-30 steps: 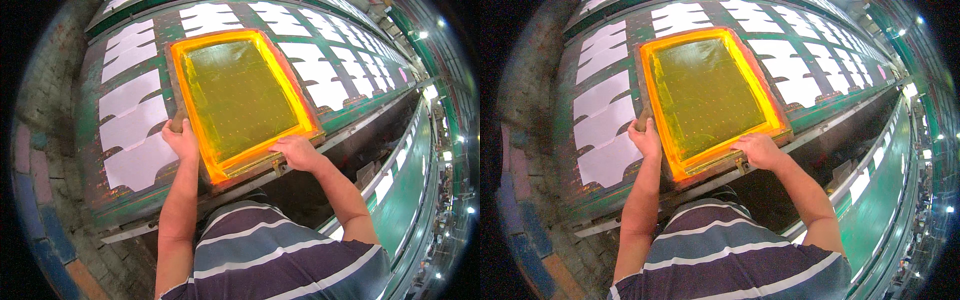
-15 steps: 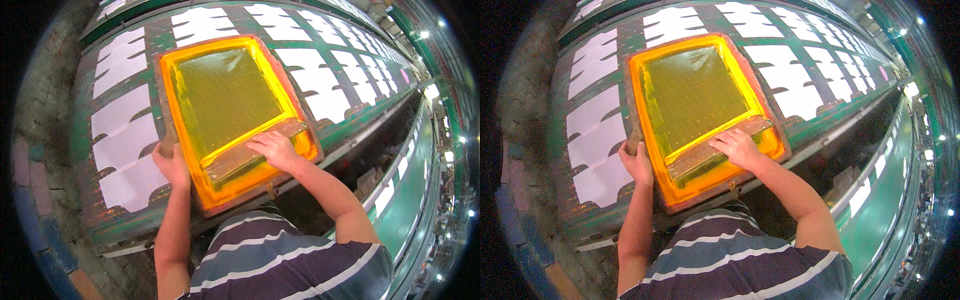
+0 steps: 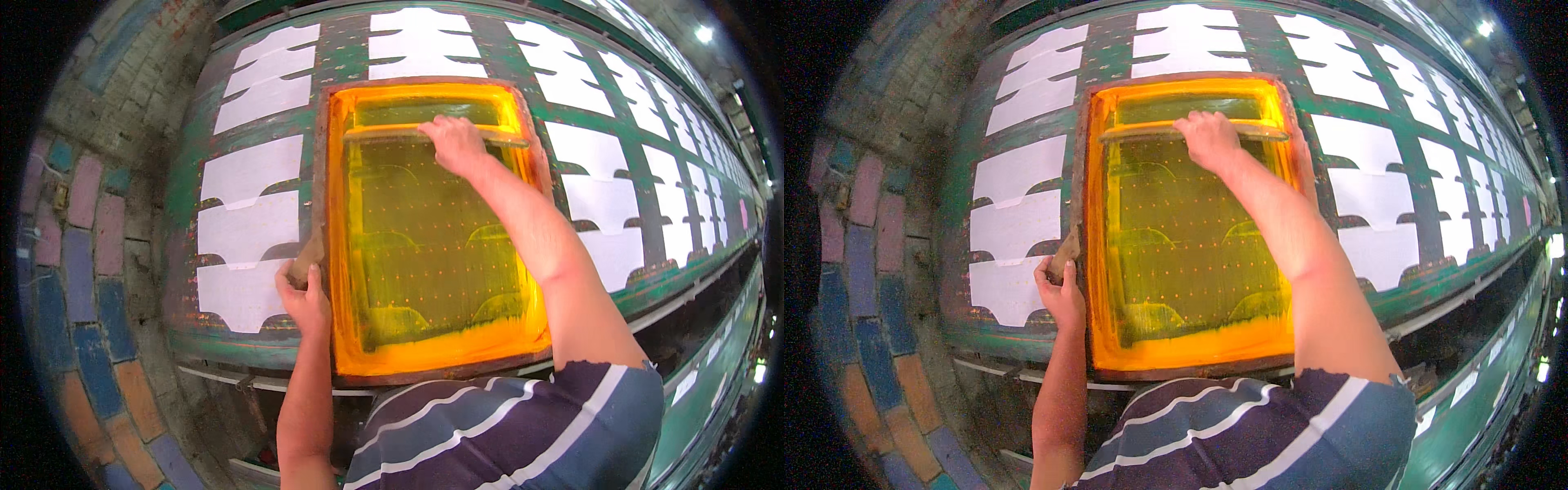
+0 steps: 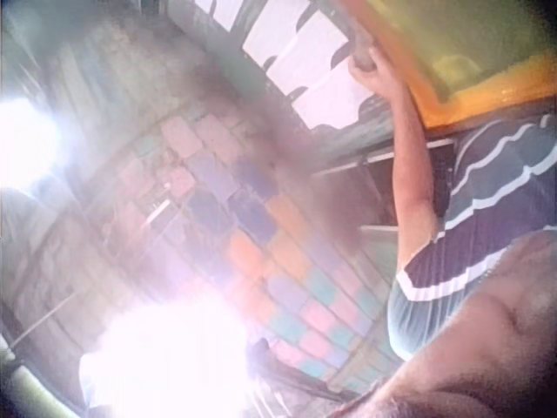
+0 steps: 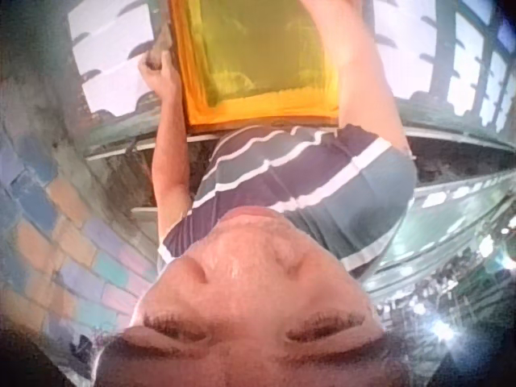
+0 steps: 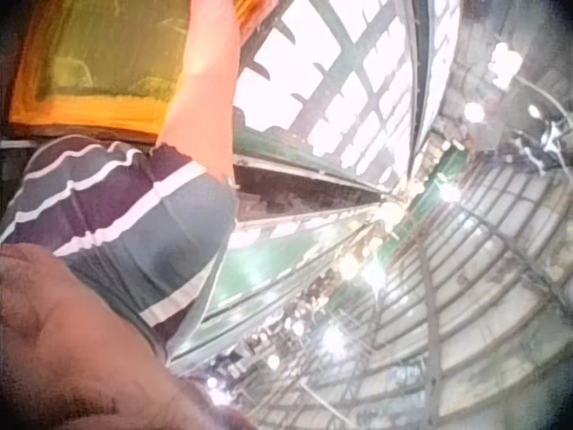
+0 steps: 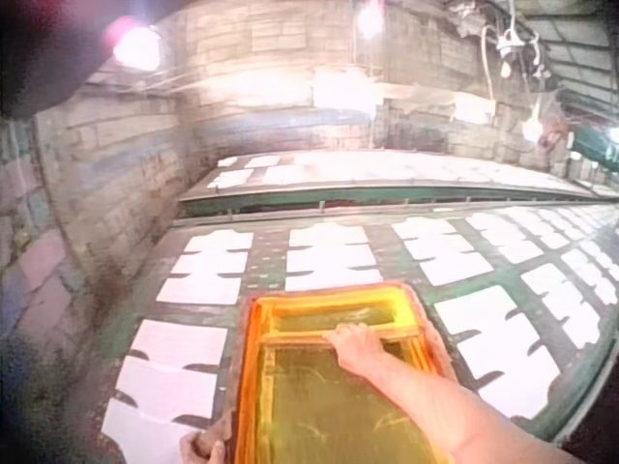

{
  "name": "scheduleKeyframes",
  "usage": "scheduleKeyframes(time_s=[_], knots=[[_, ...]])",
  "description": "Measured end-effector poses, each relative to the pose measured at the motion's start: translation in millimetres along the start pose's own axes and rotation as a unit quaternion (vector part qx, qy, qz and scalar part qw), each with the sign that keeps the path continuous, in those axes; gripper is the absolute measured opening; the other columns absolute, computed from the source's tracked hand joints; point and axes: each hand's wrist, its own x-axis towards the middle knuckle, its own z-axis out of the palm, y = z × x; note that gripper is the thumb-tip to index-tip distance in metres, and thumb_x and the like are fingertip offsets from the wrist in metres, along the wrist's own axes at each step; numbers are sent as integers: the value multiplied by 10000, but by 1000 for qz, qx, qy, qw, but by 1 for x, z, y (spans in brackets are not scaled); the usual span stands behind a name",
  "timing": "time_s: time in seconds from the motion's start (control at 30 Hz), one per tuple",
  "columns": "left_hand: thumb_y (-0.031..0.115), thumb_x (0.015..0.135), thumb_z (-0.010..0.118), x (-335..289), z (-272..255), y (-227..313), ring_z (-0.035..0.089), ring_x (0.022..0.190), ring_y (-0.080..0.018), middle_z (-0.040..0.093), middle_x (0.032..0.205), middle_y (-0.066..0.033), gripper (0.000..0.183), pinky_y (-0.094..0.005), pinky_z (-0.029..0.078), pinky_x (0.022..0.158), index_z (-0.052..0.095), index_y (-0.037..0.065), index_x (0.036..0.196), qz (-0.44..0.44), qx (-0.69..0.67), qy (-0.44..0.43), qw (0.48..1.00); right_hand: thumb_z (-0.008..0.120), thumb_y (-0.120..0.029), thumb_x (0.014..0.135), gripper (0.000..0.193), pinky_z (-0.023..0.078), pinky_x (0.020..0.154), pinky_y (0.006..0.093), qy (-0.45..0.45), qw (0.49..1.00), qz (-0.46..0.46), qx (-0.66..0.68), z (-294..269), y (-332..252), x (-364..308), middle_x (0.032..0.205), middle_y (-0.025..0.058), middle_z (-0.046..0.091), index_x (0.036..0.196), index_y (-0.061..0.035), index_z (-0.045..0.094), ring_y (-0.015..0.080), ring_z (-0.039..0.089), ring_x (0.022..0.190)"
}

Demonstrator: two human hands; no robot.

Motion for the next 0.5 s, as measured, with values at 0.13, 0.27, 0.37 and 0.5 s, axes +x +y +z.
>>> scheduleKeyframes(time_s=[0.13,0.27,0.37,0.5], knots=[[207,1089,768,0,0,4,642,1197,-278,646,1327,-186,474,-423,518,1079,587,-63,1434,-3,22,7,1000,693,-18,908,484,629,971,525,-63,997,28,23,3,34,63,1225,122,803,1350,-193,785,358,781,1149],[247,1113,742,1,1,5,620,1232,-287,630,1352,-195,460,-421,502,1100,599,-60,1424,-3,51,11,999,693,-57,938,447,651,945,521,-49,998,33,20,10,59,98,1208,116,825,1337,-224,804,352,800,1121],[250,1118,732,3,1,2,609,1249,-294,624,1368,-187,424,-426,494,1111,621,-36,1411,-8,91,11,996,678,-42,945,457,649,967,524,-34,999,29,25,19,73,102,1250,126,820,1342,-227,807,352,795,1143],[248,1121,726,3,2,0,620,1229,-304,637,1344,-181,403,-436,500,1103,631,-25,1402,4,83,13,996,674,-57,928,454,641,998,540,-89,995,14,37,14,87,111,1231,157,821,1339,-199,807,373,789,1156]])
